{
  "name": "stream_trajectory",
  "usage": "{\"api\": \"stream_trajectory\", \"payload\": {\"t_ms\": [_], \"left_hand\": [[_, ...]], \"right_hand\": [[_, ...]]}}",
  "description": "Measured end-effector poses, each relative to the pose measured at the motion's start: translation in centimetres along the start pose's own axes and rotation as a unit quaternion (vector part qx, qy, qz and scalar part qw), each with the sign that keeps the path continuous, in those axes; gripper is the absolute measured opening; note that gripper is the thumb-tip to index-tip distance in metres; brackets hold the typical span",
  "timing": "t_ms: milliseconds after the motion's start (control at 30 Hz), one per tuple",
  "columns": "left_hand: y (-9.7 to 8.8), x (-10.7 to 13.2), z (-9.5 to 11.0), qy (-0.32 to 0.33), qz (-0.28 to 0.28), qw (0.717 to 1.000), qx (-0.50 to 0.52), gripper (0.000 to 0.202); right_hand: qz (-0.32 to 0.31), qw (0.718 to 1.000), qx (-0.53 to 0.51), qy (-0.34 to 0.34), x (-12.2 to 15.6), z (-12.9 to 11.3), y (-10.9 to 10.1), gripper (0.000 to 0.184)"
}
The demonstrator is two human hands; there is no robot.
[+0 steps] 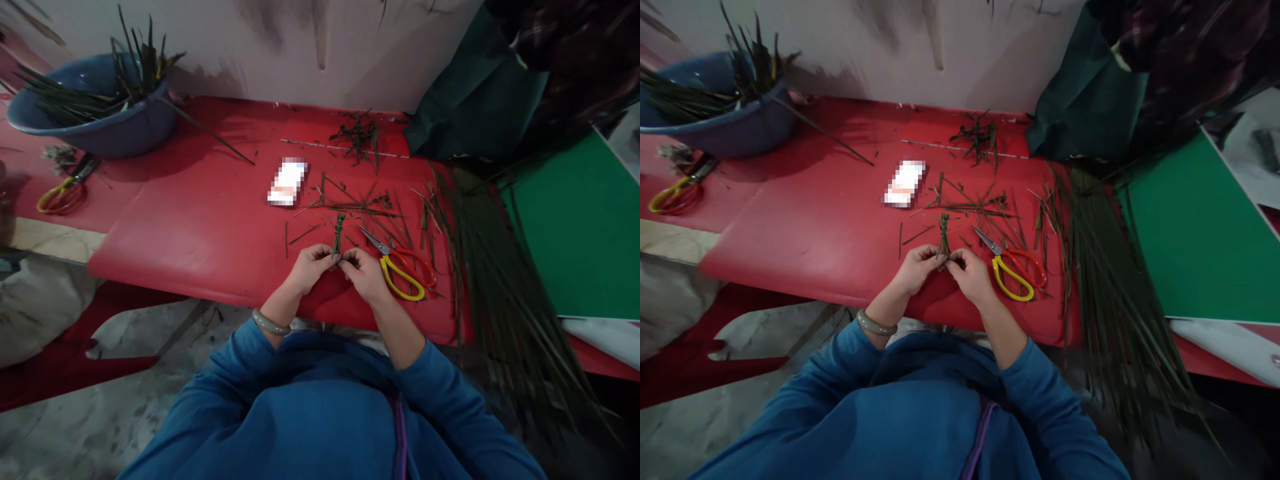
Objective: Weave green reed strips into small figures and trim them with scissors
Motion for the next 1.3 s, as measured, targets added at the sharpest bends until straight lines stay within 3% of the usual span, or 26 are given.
{"api": "stream_trajectory", "payload": {"t_ms": [200,333,400,467,533,667,767,900,967,1033,1100,1200,1300], "left_hand": [[0.4,0.1,0.2,-0.005,-0.016,1.000,0.017,0.019],[0.0,0.0,0.0,-0.024,0.006,0.999,0.044,0.022],[-0.3,-0.2,-0.3,-0.039,0.015,0.997,0.065,0.022],[-0.6,-0.3,-0.4,-0.049,0.025,0.994,0.090,0.022],[-0.8,-0.3,-0.5,-0.055,0.031,0.992,0.113,0.022],[-0.8,-0.2,-0.5,-0.066,0.028,0.988,0.139,0.023],[-0.7,-0.1,-0.6,-0.071,0.018,0.987,0.145,0.023],[-0.8,0.1,-0.7,-0.080,0.010,0.985,0.151,0.023],[-0.8,0.1,-0.6,-0.077,0.016,0.985,0.153,0.024],[-0.9,0.1,-0.4,-0.071,0.022,0.985,0.154,0.026],[-0.9,0.1,-0.3,-0.062,0.026,0.985,0.158,0.026],[-0.9,0.1,0.0,-0.049,0.027,0.985,0.163,0.026],[-1.0,0.2,0.2,-0.043,0.034,0.985,0.166,0.026]], "right_hand": [[0.007,1.000,0.005,-0.005,0.2,-0.4,0.0,0.018],[0.043,0.989,0.131,-0.048,0.9,-1.1,-2.5,0.021],[0.076,0.957,0.267,-0.078,1.5,-1.3,-5.2,0.021],[0.101,0.901,0.412,-0.087,2.1,-1.0,-8.0,0.022],[0.088,0.853,0.510,-0.076,2.5,0.1,-10.1,0.026],[0.045,0.817,0.567,-0.092,3.0,1.5,-11.1,0.033],[0.046,0.837,0.540,-0.070,3.0,1.9,-10.7,0.038],[0.059,0.936,0.345,-0.030,3.7,1.6,-10.3,0.044],[0.048,0.962,0.267,-0.032,4.3,0.9,-9.9,0.057],[-0.001,0.958,0.282,-0.040,5.0,0.2,-8.9,0.065],[-0.051,0.932,0.354,-0.054,5.8,-0.6,-7.8,0.060],[-0.067,0.901,0.421,-0.078,6.6,-1.7,-7.2,0.054],[-0.079,0.894,0.432,-0.087,7.2,-2.3,-6.9,0.051]]}}
Point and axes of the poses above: each hand's wrist, its own x-axis away from the middle knuckle, its own y-axis out of the palm, z = x × y, the point moved 7 cm from there along -x, towards the middle knuckle, and after that the axes turned 12 degrees about x, right-handed, at the moved point
